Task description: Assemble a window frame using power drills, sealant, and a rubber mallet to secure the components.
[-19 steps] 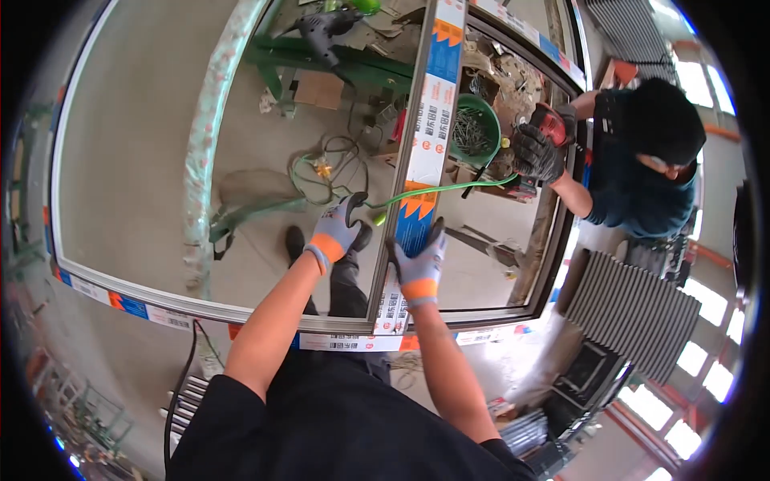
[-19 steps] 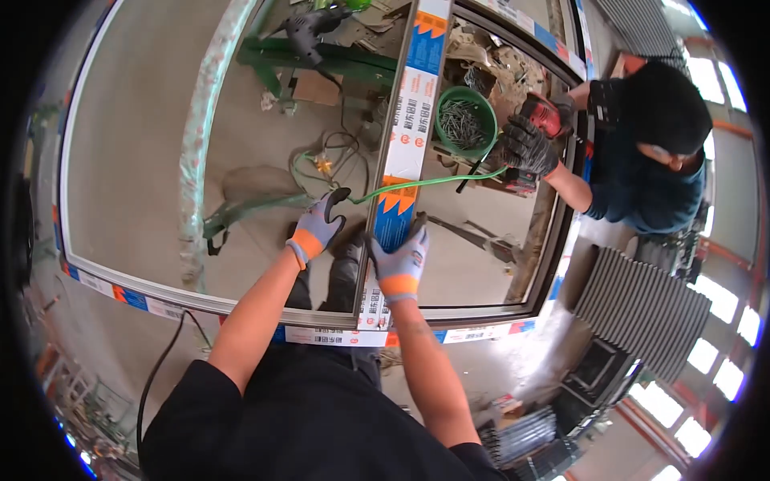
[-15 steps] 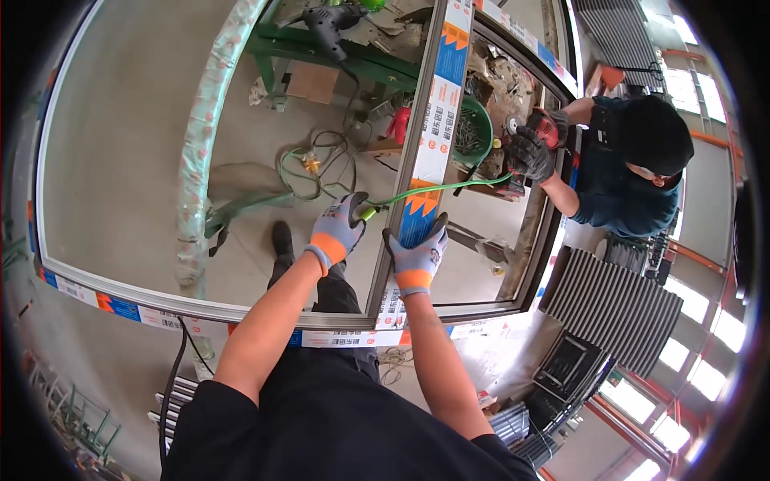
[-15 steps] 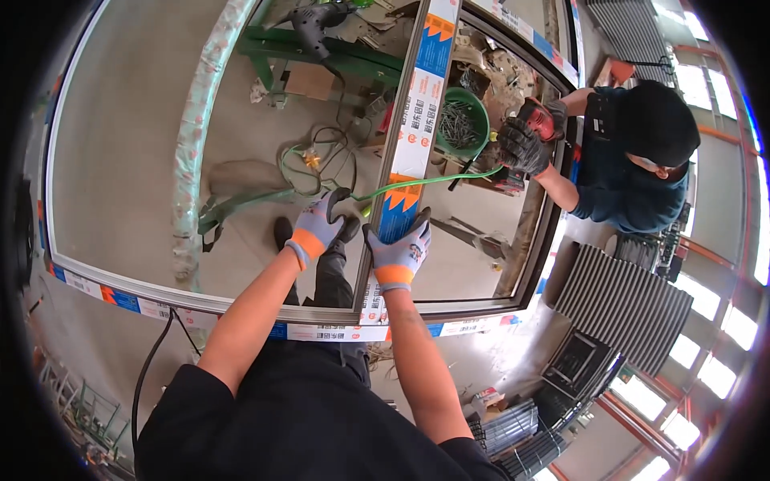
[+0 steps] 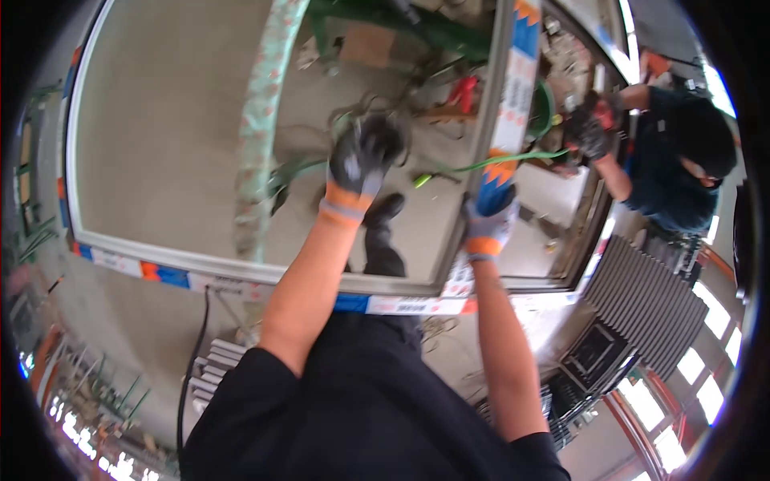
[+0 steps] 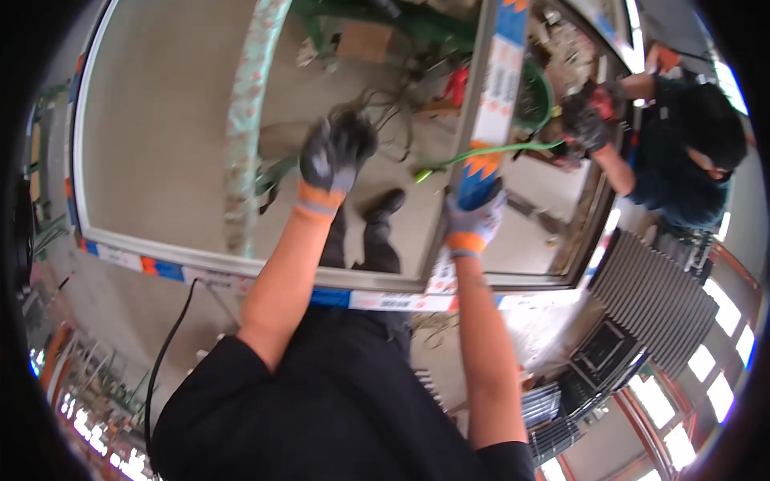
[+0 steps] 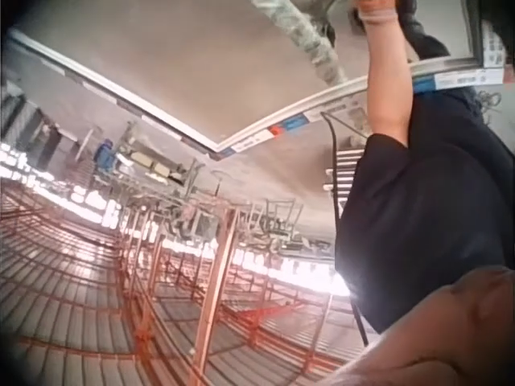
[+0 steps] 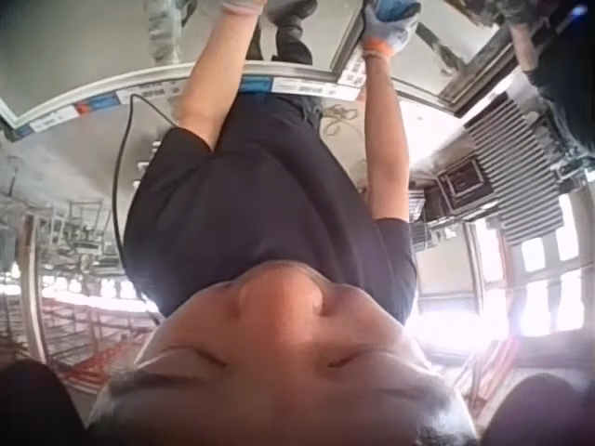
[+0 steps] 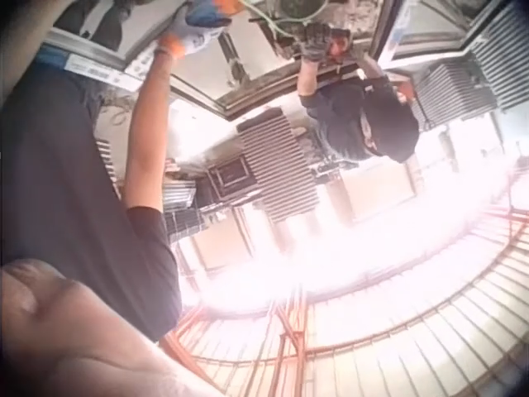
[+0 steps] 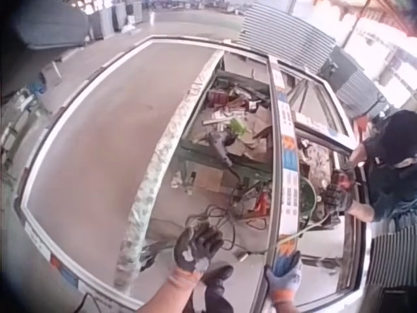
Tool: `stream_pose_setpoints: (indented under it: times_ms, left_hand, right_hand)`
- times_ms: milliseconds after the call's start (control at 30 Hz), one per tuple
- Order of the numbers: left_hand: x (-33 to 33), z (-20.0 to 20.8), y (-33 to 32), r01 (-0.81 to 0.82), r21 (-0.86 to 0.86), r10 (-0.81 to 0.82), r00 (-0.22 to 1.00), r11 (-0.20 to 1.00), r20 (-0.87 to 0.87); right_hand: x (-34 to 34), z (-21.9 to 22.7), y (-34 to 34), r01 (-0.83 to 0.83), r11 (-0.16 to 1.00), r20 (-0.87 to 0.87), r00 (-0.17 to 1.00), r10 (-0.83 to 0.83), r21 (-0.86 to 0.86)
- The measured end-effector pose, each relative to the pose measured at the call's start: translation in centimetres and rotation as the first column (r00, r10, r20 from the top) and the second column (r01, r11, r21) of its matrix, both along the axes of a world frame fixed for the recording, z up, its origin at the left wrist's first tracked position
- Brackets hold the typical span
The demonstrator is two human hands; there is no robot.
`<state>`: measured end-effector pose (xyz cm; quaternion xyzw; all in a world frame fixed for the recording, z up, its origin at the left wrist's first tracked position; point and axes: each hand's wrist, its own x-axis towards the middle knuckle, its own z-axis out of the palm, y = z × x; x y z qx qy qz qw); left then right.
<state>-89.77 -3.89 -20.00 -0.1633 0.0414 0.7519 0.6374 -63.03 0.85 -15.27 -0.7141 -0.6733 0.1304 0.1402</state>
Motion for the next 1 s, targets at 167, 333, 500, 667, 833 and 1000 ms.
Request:
stream_pose_setpoints:
  times_ms: [167, 333, 500, 667, 833, 1000]
  left_hand:
    - [-9.8, 15.1, 3.1, -0.218, 0.321, 0.293, 0.933, 0.922, -0.21]
    - [-11.8, 23.4, 1.8, -0.044, 0.482, 0.204, 0.937, 0.875, -0.284]
    - [-12.1, 29.1, 1.3, 0.032, 0.673, 0.189, 0.949, 0.739, -0.252]
    - [-13.0, 33.2, -1.5, -0.007, 0.8, 0.239, 0.956, 0.6, -0.17]
    - [-12.0, 33.5, -2.7, -0.155, 0.878, 0.24, 0.97, 0.452, 0.048]
    - [-4.7, 32.6, 3.6, -0.157, 0.944, 0.054, 0.988, 0.289, 0.148]
  right_hand:
    - [-1.0, 0.6, 0.0, 0.039, 0.999, 0.023, 0.999, -0.039, -0.006]
    - [-1.2, 0.8, -0.1, 0.075, 0.997, 0.001, 0.997, -0.075, -0.023]
    - [0.1, 1.0, -0.3, 0.045, 0.999, 0.022, 0.999, -0.044, -0.03]
    - [-0.6, 1.3, -0.2, 0.052, 0.998, -0.002, 0.999, -0.052, -0.036]
    - [0.8, 3.3, 0.0, 0.075, 0.993, 0.037, 0.997, -0.072, -0.087]
    - [-2.8, 1.9, 0.2, 0.032, 0.99, -0.047, 0.998, -0.039, -0.139]
